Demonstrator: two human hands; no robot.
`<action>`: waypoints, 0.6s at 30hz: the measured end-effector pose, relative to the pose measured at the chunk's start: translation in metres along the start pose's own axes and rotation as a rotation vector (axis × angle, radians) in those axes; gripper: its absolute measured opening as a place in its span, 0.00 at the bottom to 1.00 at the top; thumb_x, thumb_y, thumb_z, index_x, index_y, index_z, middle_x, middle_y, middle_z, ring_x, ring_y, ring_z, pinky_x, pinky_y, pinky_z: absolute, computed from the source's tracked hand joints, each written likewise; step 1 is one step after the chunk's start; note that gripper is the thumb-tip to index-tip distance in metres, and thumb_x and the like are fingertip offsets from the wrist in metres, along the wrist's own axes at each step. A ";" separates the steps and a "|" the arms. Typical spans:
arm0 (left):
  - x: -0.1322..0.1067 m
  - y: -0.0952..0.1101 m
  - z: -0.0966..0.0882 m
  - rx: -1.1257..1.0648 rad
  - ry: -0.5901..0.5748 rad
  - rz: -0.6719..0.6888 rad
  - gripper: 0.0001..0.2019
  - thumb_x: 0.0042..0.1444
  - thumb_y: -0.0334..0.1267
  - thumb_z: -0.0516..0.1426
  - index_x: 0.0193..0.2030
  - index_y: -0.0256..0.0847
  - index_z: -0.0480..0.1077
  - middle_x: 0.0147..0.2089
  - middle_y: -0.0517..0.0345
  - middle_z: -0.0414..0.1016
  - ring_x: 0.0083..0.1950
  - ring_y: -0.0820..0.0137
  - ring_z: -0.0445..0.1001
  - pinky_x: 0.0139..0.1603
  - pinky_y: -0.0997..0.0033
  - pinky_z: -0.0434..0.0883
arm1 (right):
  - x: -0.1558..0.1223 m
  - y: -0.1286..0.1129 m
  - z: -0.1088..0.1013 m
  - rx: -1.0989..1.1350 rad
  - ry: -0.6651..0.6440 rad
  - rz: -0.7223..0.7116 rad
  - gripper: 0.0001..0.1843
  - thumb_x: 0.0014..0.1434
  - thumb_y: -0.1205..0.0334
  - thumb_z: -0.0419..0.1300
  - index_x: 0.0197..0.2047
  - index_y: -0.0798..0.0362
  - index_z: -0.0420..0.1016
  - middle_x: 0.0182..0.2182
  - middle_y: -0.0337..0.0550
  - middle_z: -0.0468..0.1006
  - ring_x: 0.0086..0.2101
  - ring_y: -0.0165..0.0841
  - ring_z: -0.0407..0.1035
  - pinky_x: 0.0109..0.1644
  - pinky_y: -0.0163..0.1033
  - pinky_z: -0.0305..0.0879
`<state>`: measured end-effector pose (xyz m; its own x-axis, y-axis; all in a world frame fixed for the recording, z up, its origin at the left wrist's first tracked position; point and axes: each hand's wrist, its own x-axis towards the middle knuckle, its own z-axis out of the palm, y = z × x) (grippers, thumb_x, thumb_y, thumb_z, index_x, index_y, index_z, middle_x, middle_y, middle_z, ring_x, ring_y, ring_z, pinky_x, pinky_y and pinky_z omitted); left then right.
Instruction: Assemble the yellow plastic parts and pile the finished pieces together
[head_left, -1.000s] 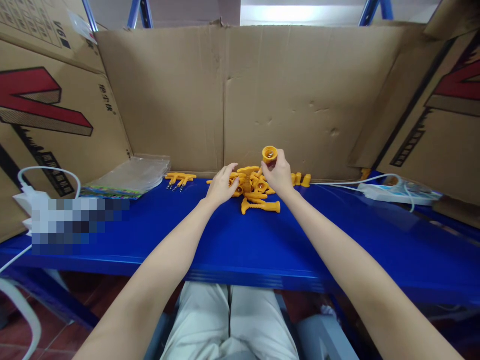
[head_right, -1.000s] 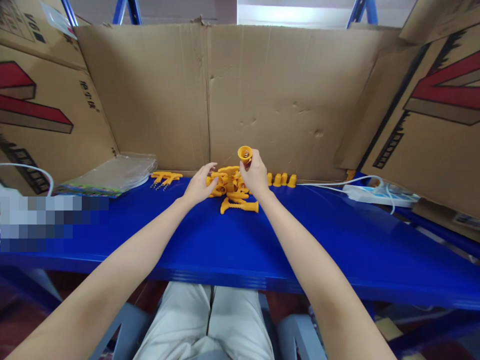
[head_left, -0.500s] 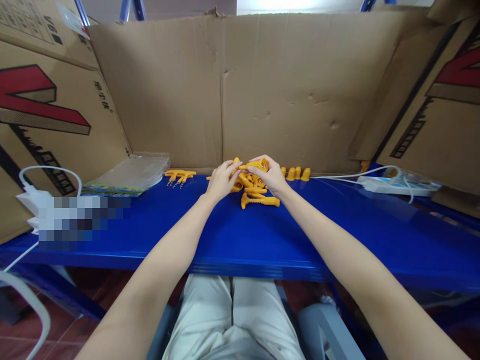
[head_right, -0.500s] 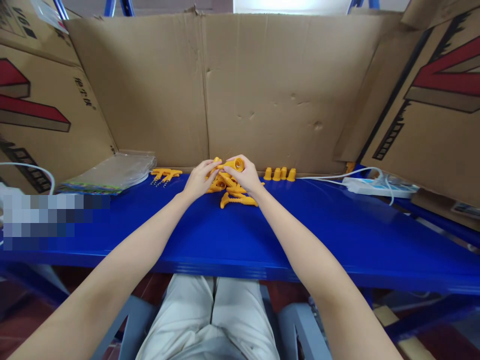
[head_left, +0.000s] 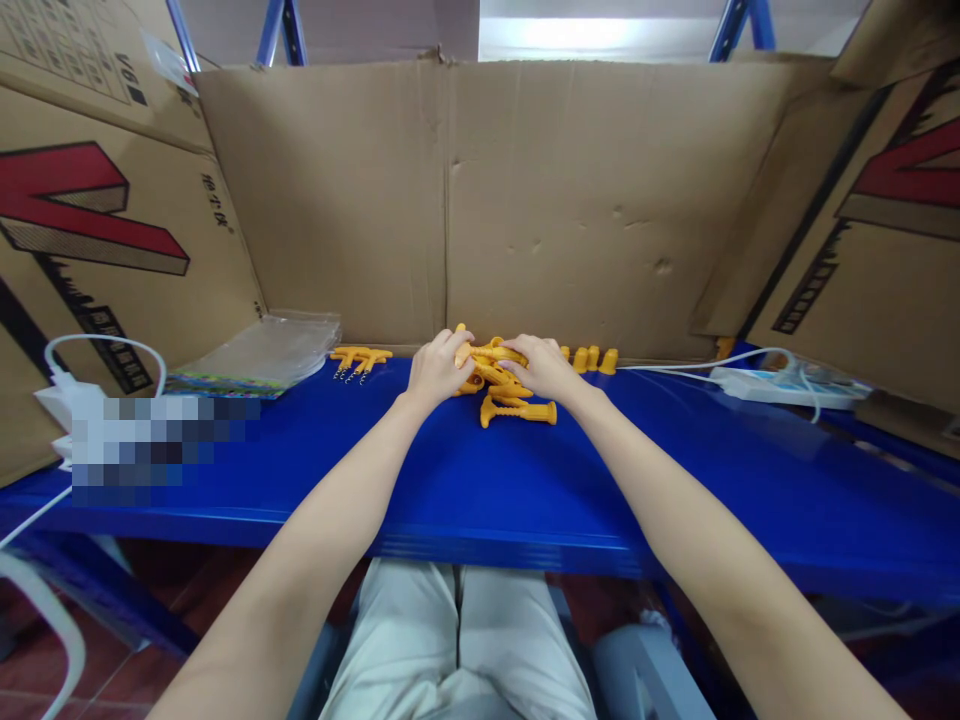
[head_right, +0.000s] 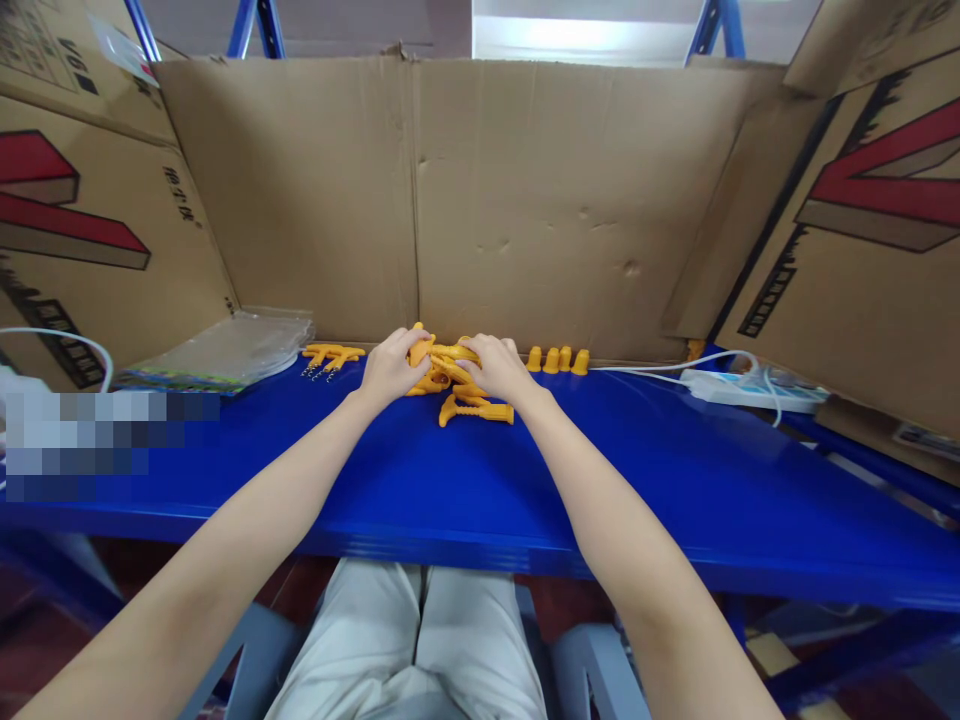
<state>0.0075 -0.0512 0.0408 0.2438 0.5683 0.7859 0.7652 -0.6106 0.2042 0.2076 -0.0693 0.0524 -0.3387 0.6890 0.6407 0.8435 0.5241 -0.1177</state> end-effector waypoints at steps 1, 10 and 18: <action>0.000 0.000 0.001 -0.005 -0.005 -0.001 0.14 0.52 0.33 0.57 0.47 0.43 0.72 0.46 0.53 0.76 0.46 0.64 0.75 0.45 0.68 0.69 | -0.001 0.000 0.000 -0.062 -0.011 -0.010 0.13 0.61 0.61 0.56 0.48 0.55 0.73 0.44 0.52 0.78 0.46 0.43 0.69 0.50 0.48 0.56; 0.001 0.003 0.000 -0.066 -0.053 -0.118 0.11 0.47 0.38 0.59 0.39 0.44 0.72 0.33 0.58 0.78 0.35 0.65 0.75 0.35 0.69 0.66 | -0.004 -0.009 -0.005 -0.368 0.088 -0.183 0.12 0.61 0.72 0.48 0.43 0.52 0.70 0.43 0.50 0.75 0.44 0.41 0.63 0.54 0.47 0.48; 0.009 0.002 0.003 -0.407 -0.214 -0.375 0.07 0.40 0.32 0.62 0.29 0.39 0.72 0.17 0.67 0.63 0.23 0.74 0.63 0.26 0.74 0.59 | -0.004 -0.009 -0.004 -0.435 0.083 -0.222 0.17 0.60 0.75 0.46 0.43 0.51 0.71 0.44 0.48 0.74 0.44 0.39 0.64 0.55 0.50 0.47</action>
<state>0.0128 -0.0462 0.0465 0.1479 0.8590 0.4901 0.5425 -0.4848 0.6860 0.2028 -0.0783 0.0537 -0.5106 0.5327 0.6749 0.8565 0.3843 0.3446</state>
